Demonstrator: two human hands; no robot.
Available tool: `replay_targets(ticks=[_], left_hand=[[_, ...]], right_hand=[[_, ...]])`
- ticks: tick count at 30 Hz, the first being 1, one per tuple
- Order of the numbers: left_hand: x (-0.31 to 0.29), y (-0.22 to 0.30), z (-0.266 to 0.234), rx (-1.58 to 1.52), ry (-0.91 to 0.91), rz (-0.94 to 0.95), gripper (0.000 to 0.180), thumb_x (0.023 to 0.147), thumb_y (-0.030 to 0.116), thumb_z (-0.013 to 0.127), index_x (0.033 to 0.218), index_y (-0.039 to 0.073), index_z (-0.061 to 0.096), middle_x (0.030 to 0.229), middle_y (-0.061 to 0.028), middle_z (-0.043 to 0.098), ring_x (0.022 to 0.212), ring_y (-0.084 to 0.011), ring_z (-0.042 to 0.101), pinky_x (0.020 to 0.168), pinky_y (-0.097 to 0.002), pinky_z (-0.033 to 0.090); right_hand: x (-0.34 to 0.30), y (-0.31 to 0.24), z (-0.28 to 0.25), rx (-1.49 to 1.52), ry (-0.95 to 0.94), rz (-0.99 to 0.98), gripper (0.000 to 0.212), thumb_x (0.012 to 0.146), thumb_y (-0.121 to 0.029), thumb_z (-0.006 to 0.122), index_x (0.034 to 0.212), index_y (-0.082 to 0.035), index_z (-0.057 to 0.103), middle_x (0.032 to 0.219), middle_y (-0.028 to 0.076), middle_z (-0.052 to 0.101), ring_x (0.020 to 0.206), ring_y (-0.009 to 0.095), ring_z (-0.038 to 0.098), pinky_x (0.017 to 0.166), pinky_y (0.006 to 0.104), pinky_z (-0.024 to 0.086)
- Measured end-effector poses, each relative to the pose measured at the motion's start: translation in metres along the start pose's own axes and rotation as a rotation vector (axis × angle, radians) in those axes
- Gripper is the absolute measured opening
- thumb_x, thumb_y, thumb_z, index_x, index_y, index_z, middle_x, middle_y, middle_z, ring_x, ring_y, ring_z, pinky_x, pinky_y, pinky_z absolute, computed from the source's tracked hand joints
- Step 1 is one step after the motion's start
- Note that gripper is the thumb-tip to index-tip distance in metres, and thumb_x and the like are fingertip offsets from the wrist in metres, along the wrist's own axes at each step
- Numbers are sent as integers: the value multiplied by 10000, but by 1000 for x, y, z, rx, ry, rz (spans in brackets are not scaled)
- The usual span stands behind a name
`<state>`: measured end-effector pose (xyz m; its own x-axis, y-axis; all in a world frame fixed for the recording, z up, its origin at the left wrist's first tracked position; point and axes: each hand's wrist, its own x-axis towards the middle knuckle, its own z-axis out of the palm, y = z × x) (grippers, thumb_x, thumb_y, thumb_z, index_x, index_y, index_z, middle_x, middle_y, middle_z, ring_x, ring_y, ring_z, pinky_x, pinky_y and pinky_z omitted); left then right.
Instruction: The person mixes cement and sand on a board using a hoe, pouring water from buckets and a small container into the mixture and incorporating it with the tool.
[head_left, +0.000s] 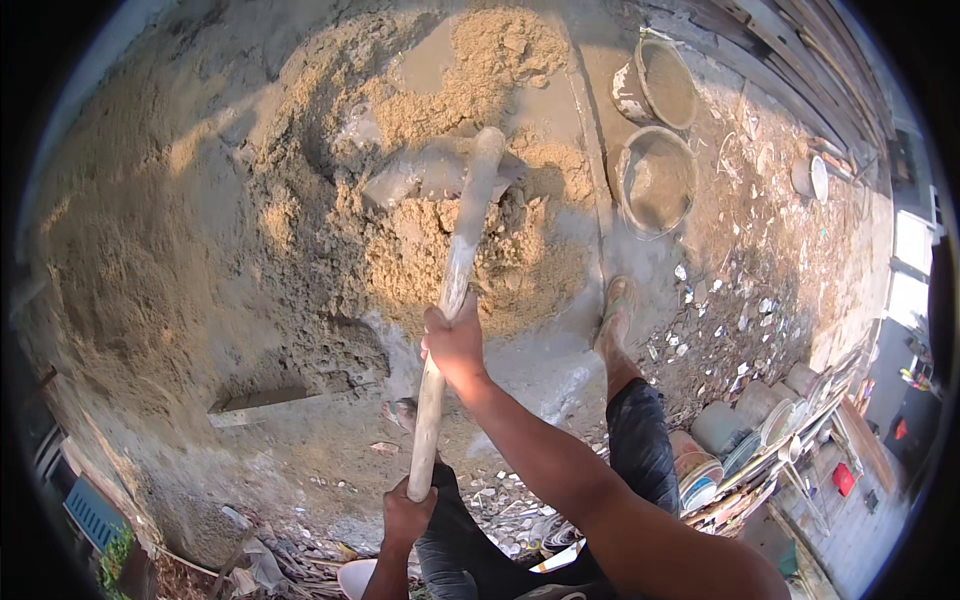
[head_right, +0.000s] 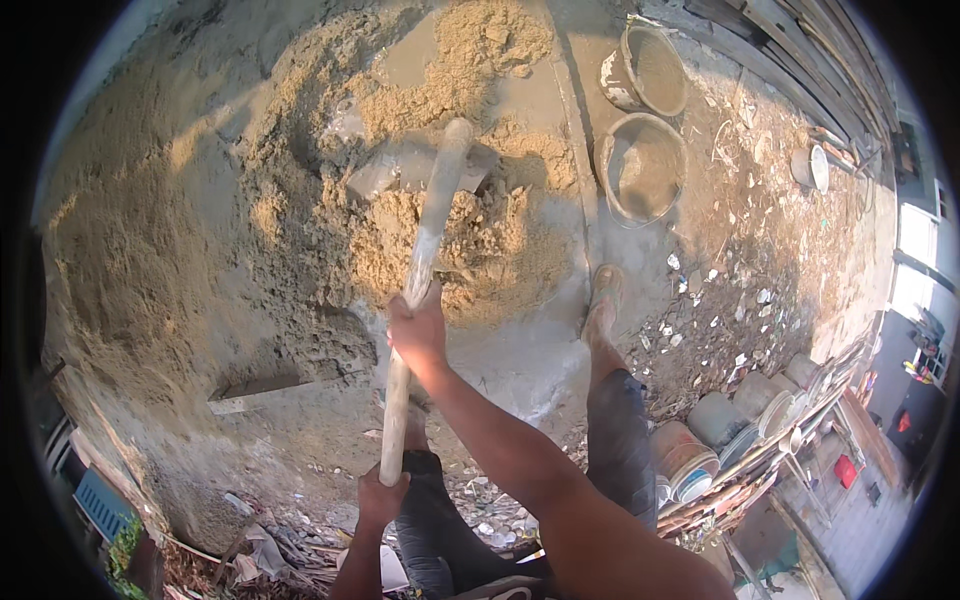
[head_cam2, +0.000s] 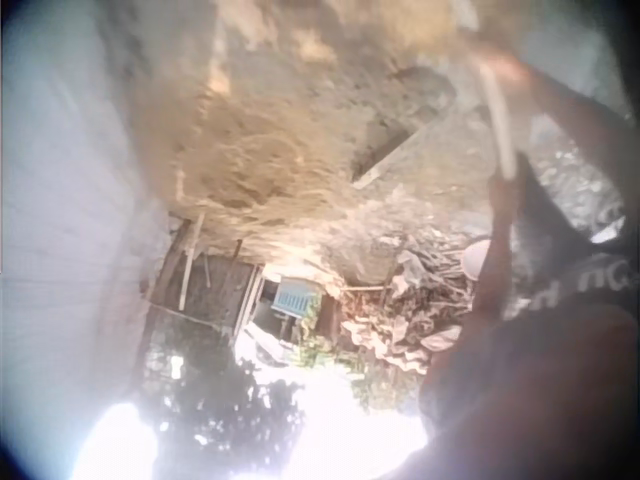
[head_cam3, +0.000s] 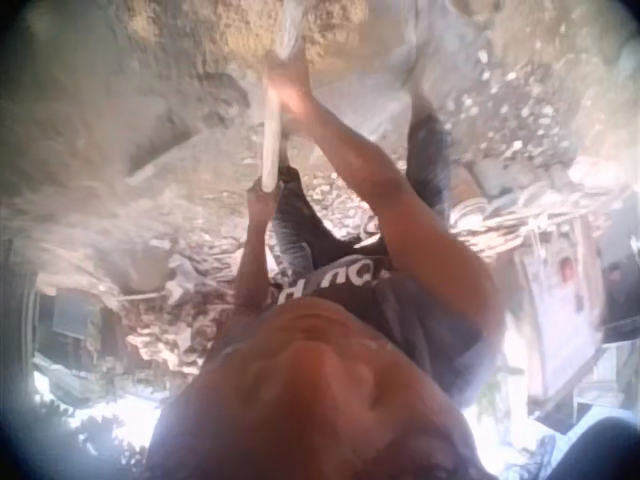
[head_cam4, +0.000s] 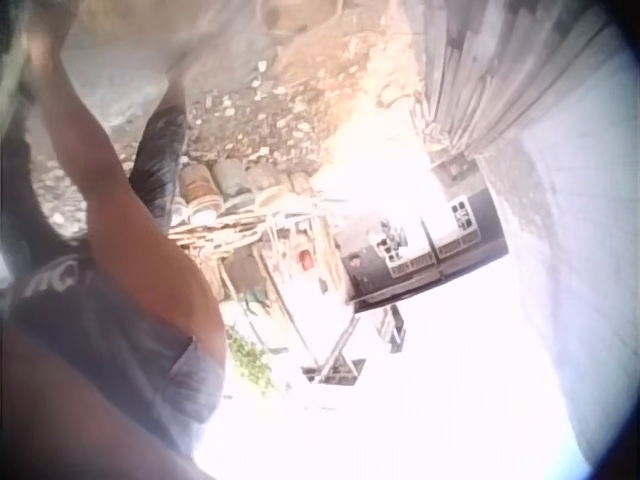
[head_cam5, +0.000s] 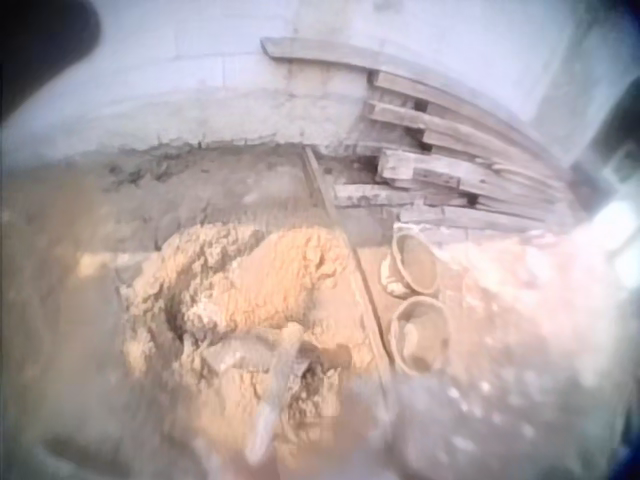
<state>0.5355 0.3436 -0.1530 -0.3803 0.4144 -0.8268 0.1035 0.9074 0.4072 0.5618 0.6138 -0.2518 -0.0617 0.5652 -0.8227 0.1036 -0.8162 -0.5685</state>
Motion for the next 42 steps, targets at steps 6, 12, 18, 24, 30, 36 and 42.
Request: replay_targets(ticks=[6, 12, 18, 24, 30, 36, 42], left_hand=[[215, 134, 81, -280, 38, 229, 278, 831, 185, 754, 995, -22, 669, 746, -135, 693, 635, -193, 656, 619, -349, 525], [157, 100, 77, -242, -121, -30, 311, 824, 219, 765, 969, -24, 637, 638, -37, 581, 544, -109, 520, 535, -338, 458], [44, 45, 84, -102, -112, -7, 330, 814, 208, 767, 1006, -35, 654, 725, -162, 674, 658, -247, 693, 634, -377, 539], [191, 145, 72, 113, -113, 261, 361, 821, 266, 721, 1051, -5, 660, 866, -246, 704, 835, -388, 709, 736, -440, 555], [158, 95, -7, 307, -201, 292, 348, 830, 260, 693, 1045, -11, 657, 855, -276, 688, 864, -458, 674, 769, -501, 553], [3, -9, -21, 108, -70, 142, 375, 799, 270, 761, 1053, 6, 678, 797, -254, 690, 788, -415, 701, 719, -488, 561], [146, 159, 82, -313, 20, 248, 328, 826, 250, 746, 1031, 2, 678, 800, -247, 691, 799, -375, 725, 706, -416, 553]], right_hand=[[164, -182, 0, -437, 194, -651, 483, 915, -220, 623, 1203, 121, 438, 868, 234, 663, 631, 272, 683, 577, 381, 544], [214, -53, -10, -725, 186, -326, 582, 889, -206, 623, 1263, 161, 370, 970, 353, 651, 833, 437, 700, 721, 470, 582], [81, -3, -61, -266, 7, -264, 422, 928, -117, 581, 1269, 21, 374, 822, 125, 586, 500, 181, 590, 438, 348, 493], [157, -154, -93, -61, 232, -440, 265, 915, -123, 568, 952, 127, 485, 643, 121, 560, 450, 203, 569, 422, 357, 479], [218, -4, -87, -42, 343, -52, 330, 899, -149, 621, 1041, 137, 540, 708, 140, 598, 556, 229, 635, 473, 386, 515], [12, -3, -7, 75, 60, -48, 331, 910, -115, 635, 1121, 24, 421, 752, 112, 551, 451, 176, 544, 394, 348, 455], [94, -222, -16, -198, 62, -555, 433, 921, -179, 638, 1186, 83, 417, 754, 129, 604, 496, 171, 589, 438, 321, 491]])
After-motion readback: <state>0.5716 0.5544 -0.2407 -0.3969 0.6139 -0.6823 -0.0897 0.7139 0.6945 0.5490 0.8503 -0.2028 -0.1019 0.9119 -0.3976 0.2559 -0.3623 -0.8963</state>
